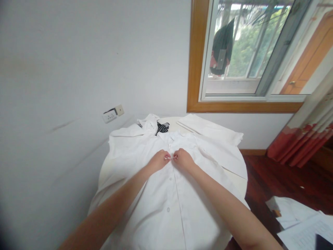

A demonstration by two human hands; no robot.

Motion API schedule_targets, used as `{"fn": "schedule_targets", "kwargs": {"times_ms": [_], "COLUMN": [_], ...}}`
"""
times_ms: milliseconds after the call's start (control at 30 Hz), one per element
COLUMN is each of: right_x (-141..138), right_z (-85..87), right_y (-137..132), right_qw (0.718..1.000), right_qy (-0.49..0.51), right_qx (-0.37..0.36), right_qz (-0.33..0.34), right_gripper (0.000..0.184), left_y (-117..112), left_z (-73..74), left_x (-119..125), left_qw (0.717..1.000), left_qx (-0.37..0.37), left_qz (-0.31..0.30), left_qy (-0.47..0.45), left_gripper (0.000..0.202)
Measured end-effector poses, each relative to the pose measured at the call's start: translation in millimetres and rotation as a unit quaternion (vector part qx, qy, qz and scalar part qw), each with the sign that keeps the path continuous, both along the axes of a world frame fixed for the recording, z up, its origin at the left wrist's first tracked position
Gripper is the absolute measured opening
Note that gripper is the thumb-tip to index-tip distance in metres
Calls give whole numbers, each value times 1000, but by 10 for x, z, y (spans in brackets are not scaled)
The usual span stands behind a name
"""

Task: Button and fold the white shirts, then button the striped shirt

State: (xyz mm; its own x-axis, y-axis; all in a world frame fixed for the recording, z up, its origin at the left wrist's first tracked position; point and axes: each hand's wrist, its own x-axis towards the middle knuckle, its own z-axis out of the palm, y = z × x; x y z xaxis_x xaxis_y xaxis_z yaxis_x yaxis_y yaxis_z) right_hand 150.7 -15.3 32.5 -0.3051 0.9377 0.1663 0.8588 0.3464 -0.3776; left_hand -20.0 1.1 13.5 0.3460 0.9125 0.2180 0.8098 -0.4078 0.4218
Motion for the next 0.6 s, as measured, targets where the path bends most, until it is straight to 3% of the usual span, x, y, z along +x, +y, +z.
{"fn": "schedule_targets", "kwargs": {"times_ms": [300, 600], "right_x": [-111, -232], "right_z": [-42, -92], "right_y": [-105, -151], "right_qw": [997, 994], "right_qy": [37, -94], "right_qx": [-8, 35], "right_qz": [-64, -41], "right_gripper": [18, 23], "left_y": [-69, -83], "left_z": [-83, -57], "left_x": [6, 39], "left_qw": [999, 1000], "left_qx": [23, 23], "left_qz": [21, 19], "left_qy": [-29, -5], "left_gripper": [13, 11]}}
